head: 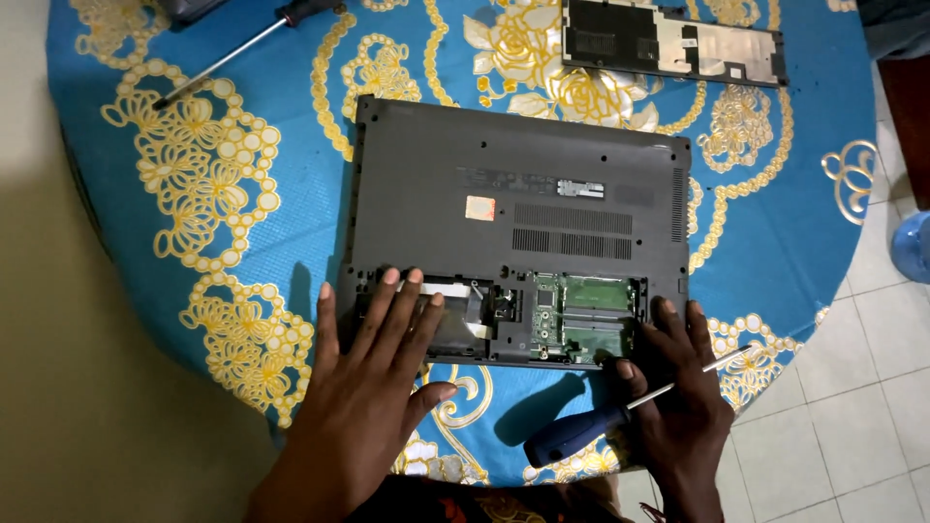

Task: Disassembling a laptop by removing screws and prying off the back cover and internal panels.

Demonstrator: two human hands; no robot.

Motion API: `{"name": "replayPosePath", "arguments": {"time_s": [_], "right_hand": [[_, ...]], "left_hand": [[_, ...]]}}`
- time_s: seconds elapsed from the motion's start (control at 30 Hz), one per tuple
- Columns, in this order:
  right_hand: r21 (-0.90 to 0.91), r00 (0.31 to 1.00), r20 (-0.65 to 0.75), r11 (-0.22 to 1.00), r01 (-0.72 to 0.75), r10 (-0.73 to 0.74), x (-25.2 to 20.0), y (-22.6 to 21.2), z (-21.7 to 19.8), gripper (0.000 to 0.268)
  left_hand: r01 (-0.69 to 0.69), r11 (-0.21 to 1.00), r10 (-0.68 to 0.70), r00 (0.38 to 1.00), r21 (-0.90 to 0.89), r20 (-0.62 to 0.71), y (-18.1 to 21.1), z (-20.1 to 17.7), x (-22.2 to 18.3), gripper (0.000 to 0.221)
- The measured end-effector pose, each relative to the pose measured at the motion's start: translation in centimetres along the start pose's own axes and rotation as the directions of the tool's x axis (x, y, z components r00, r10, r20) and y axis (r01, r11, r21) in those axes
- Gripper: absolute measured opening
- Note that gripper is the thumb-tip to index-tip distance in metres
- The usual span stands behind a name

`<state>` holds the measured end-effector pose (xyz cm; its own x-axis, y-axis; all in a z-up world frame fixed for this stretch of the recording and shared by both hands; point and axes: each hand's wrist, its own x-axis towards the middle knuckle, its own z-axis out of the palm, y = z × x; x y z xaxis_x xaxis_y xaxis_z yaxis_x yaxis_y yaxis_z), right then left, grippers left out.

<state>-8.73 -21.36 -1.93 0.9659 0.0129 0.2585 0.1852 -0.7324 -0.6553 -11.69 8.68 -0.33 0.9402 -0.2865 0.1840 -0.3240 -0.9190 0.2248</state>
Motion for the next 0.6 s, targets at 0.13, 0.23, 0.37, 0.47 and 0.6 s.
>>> {"name": "replayPosePath", "arguments": {"time_s": [0.13,0.23,0.37,0.47,0.6], "right_hand": [[-0.046,1.000,0.003,0.999,-0.008,0.008,0.1,0.2,0.0,0.041],[-0.036,1.000,0.008,0.999,-0.013,0.014,0.2,-0.1,0.0,0.041],[-0.027,1.000,0.001,1.000,-0.012,0.012,0.1,0.2,0.1,0.041],[-0.041,1.000,-0.001,0.999,-0.014,0.014,0.2,0.1,0.1,0.040],[-0.056,1.000,-0.015,0.998,0.017,-0.017,0.1,0.3,0.1,0.040]], "left_hand": [[-0.016,0.999,0.015,0.999,-0.034,-0.033,0.3,-0.1,0.4,0.081],[-0.016,1.000,0.016,0.999,0.003,-0.032,0.3,0.3,0.6,0.082],[-0.007,1.000,0.006,1.000,0.028,0.016,-0.1,0.6,0.6,0.076],[0.013,1.000,-0.013,1.000,0.015,0.026,0.0,0.3,1.1,0.075],[0.009,1.000,-0.009,1.000,-0.008,0.003,0.2,0.2,1.6,0.075]]}}
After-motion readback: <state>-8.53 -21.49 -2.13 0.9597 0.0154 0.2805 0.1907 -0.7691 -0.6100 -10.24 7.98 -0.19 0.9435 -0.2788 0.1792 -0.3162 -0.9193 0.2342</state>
